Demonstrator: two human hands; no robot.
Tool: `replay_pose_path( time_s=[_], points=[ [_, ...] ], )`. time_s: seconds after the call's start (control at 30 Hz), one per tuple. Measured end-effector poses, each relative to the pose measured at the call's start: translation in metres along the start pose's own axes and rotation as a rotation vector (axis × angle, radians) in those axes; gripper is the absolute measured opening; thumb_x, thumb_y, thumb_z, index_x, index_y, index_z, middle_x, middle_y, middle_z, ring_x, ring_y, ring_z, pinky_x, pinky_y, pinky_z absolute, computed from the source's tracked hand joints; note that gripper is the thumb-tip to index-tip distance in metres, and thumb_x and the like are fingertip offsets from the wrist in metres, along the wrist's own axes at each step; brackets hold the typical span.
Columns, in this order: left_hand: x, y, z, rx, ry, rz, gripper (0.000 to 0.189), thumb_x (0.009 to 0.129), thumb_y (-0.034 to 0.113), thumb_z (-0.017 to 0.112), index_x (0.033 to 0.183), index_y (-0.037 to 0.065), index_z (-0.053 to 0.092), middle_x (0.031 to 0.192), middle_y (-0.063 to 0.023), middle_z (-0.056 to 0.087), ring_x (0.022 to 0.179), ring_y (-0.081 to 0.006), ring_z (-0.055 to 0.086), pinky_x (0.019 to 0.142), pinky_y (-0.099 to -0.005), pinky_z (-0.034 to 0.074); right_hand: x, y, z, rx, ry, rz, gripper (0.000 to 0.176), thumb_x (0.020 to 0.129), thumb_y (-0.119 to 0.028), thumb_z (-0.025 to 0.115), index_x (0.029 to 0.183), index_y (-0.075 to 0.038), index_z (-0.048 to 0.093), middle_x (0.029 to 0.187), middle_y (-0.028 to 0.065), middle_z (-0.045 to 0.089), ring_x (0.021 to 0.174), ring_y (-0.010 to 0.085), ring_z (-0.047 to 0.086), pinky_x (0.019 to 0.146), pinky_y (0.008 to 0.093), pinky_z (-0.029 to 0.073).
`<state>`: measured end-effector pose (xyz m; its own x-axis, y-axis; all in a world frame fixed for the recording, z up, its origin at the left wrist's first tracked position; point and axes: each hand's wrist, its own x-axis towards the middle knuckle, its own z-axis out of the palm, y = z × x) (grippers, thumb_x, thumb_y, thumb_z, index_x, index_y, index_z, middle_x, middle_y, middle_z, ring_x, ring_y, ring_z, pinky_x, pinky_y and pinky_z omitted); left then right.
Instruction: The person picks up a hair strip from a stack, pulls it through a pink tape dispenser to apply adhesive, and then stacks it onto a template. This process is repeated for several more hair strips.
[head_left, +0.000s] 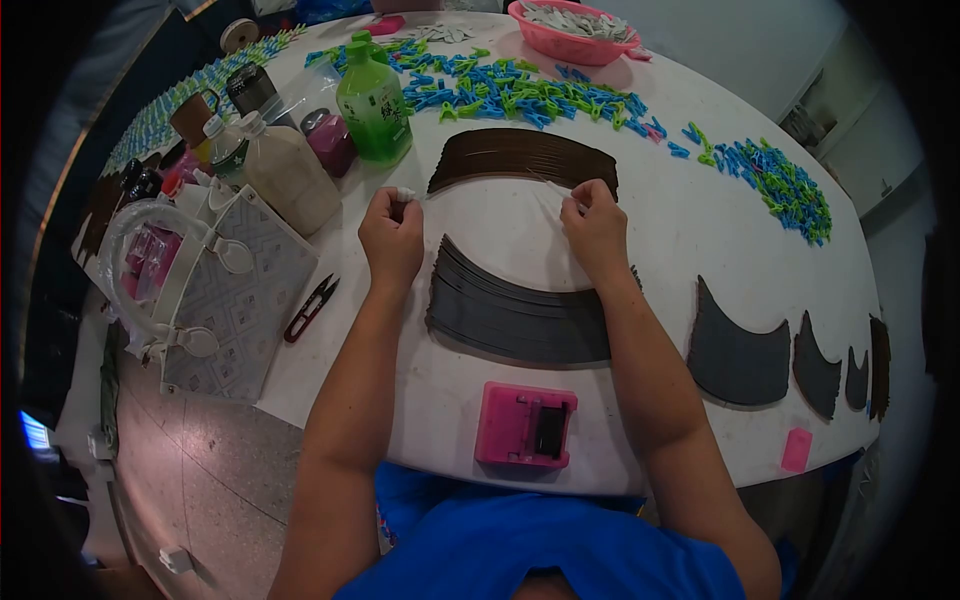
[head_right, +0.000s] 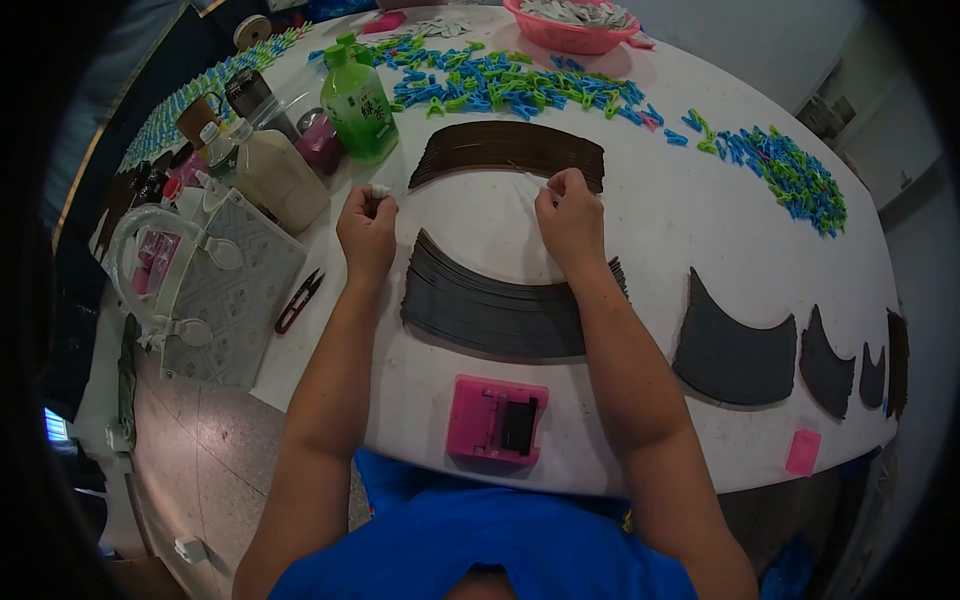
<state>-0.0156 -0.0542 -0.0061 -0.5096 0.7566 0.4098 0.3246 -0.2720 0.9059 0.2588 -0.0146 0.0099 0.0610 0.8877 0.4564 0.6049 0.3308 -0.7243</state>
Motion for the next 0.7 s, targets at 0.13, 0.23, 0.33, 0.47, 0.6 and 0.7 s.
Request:
replay_pose_path(
  time_s=[0.13, 0.23, 0.33, 0.47, 0.6, 0.7],
  points=[
    [0.0000, 0.0005, 0.0000, -0.010, -0.004, -0.017, 0.010, 0.091, 0.008, 0.068, 0.096, -0.001, 0.066, 0.073, -0.0004, 0.062, 0.067, -0.0080, 0.054, 0.065, -0.0269, 0.048, 0.0012, 0.0037, 0.0024, 0.010, -0.004, 0.026, 0.015, 0.094, -0.014, 0.068, 0.099, 0.000, 0.064, 0.085, 0.0139, 0.072, 0.076, 0.0246, 0.074, 0.071, 0.0365, 0.058],
    [-0.0005, 0.0021, -0.0003, -0.008, -0.004, -0.016, 0.010, 0.091, 0.008, 0.068, 0.096, -0.001, 0.066, 0.073, -0.0002, 0.062, 0.067, -0.0078, 0.054, 0.065, -0.0267, 0.047, 0.0012, 0.0048, 0.0027, -0.011, 0.008, 0.010, 0.015, 0.094, -0.013, 0.068, 0.099, 0.000, 0.064, 0.084, 0.0137, 0.072, 0.073, 0.0235, 0.074, 0.070, 0.0360, 0.058],
    [0.0001, 0.0012, -0.0003, 0.006, -0.001, -0.008, 0.010, 0.091, 0.008, 0.068, 0.096, -0.001, 0.066, 0.073, -0.0001, 0.062, 0.067, -0.0076, 0.053, 0.065, -0.0264, 0.047, 0.0009, 0.0055, 0.0033, -0.018, 0.027, -0.019, 0.014, 0.094, -0.013, 0.067, 0.098, 0.000, 0.064, 0.083, 0.0138, 0.072, 0.072, 0.0228, 0.073, 0.069, 0.0357, 0.058],
    [0.0002, -0.0002, -0.0003, 0.008, -0.002, -0.001, 0.010, 0.091, 0.008, 0.068, 0.096, 0.000, 0.066, 0.073, -0.0003, 0.062, 0.066, -0.0077, 0.054, 0.065, -0.0265, 0.047, 0.0014, 0.0064, 0.0032, -0.009, 0.014, 0.003, 0.014, 0.094, -0.013, 0.067, 0.098, 0.000, 0.064, 0.083, 0.0139, 0.072, 0.073, 0.0229, 0.074, 0.069, 0.0357, 0.058],
    [0.0005, -0.0007, -0.0003, 0.010, -0.001, -0.001, 0.009, 0.091, 0.008, 0.068, 0.095, 0.000, 0.066, 0.073, -0.0006, 0.063, 0.067, -0.0078, 0.055, 0.065, -0.0267, 0.048, 0.0017, 0.0071, 0.0033, -0.008, 0.007, -0.001, 0.014, 0.094, -0.013, 0.067, 0.098, 0.000, 0.064, 0.084, 0.0138, 0.072, 0.075, 0.0230, 0.074, 0.070, 0.0356, 0.059],
    [0.0006, -0.0008, -0.0003, 0.009, -0.005, -0.008, 0.009, 0.091, 0.008, 0.068, 0.095, 0.000, 0.066, 0.073, -0.0006, 0.063, 0.067, -0.0079, 0.055, 0.065, -0.0268, 0.048, 0.0013, 0.0080, 0.0036, -0.006, 0.023, -0.023, 0.015, 0.094, -0.014, 0.067, 0.099, 0.000, 0.064, 0.085, 0.0139, 0.072, 0.076, 0.0231, 0.075, 0.070, 0.0358, 0.059]
  ],
)
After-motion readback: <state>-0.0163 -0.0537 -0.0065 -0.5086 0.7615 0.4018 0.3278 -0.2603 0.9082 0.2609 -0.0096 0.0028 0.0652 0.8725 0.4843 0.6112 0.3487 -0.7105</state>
